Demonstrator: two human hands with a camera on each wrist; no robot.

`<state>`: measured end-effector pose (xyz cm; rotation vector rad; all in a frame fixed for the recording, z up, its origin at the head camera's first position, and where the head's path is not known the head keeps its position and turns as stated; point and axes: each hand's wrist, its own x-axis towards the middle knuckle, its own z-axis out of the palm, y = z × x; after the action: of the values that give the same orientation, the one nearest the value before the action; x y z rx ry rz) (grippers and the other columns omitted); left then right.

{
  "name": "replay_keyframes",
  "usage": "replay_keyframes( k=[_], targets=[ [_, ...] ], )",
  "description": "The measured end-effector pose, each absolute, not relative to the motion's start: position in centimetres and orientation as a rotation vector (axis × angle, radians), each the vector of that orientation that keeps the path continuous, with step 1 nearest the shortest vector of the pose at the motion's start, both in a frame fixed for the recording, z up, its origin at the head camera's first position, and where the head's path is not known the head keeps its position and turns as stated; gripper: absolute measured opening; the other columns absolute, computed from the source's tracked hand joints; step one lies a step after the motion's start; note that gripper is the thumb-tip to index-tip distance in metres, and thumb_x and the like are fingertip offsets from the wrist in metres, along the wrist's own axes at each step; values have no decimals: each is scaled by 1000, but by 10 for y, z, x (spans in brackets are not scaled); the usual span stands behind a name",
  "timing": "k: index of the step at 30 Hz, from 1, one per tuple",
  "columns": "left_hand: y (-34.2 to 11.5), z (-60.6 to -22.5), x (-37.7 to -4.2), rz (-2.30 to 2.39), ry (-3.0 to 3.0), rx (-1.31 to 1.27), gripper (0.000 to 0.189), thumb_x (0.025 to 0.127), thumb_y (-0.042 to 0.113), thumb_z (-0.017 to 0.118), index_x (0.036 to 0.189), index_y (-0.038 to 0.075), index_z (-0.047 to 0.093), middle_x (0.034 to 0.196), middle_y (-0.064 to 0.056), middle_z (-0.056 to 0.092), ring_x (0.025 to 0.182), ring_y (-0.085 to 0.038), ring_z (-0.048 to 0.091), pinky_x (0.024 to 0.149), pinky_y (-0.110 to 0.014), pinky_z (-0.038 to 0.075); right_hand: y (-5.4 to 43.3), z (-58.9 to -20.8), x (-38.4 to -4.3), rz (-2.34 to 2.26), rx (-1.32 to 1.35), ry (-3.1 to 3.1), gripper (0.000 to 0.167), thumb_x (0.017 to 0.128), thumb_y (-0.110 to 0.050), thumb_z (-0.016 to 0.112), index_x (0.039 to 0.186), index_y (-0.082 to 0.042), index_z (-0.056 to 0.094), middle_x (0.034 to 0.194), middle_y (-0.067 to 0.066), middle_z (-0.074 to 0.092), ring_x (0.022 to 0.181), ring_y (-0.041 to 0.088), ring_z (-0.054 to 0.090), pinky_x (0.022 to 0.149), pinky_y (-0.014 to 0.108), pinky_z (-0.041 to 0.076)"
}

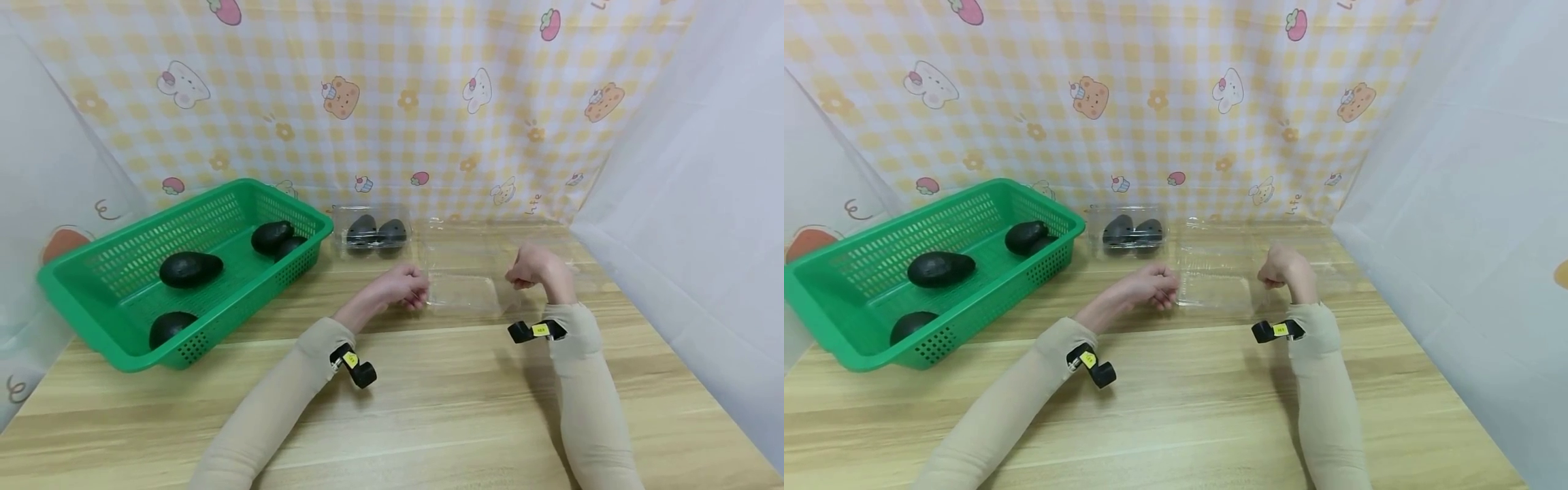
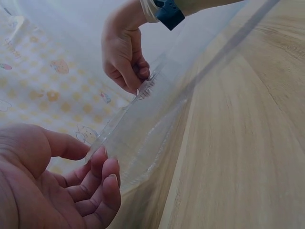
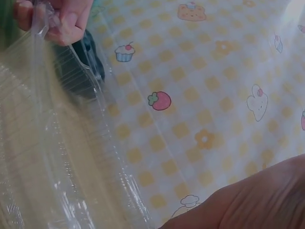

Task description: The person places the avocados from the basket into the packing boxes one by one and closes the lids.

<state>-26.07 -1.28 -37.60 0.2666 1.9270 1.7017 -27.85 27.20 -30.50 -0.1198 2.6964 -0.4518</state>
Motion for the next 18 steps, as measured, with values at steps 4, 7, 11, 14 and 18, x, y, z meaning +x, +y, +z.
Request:
replay_keyframes(
  k=[4,7,11,14,18],
  targets=[
    [-15,-376,-259,1691,1938,282,14,104,6,51,90,4,48,76,-8,60,60,-15,57,55,-22,50,272,-307,-275,-435,-160,2704,32,93,-8,61,62,-4,69,56,1,61,49,9,49,61,26,45],
    [-16,-376,-258,1683,1940,300,14,103,5,51,90,4,47,75,-9,60,59,-14,57,54,-21,49,274,-309,-271,-464,-173,2727,32,94,-11,61,64,-3,70,57,0,62,51,9,52,60,26,46],
    [-19,-375,-256,1679,1933,306,13,103,5,51,90,4,47,76,-9,60,60,-14,57,54,-21,49,278,-315,-268,-572,-164,2746,30,96,-14,62,74,3,73,63,4,66,55,10,57,65,32,54],
    [-20,-374,-255,1678,1930,305,13,103,6,52,90,5,47,76,-9,60,60,-14,57,55,-22,48,280,-319,-267,-642,-157,2755,30,97,-15,62,80,7,73,66,5,67,58,11,59,69,38,57],
    [-21,-374,-253,1679,1928,307,13,103,6,52,90,5,47,77,-9,60,61,-14,57,57,-23,48,282,-326,-268,-692,-149,2775,31,98,-17,63,79,6,71,65,4,66,59,13,60,68,38,56]
  ],
)
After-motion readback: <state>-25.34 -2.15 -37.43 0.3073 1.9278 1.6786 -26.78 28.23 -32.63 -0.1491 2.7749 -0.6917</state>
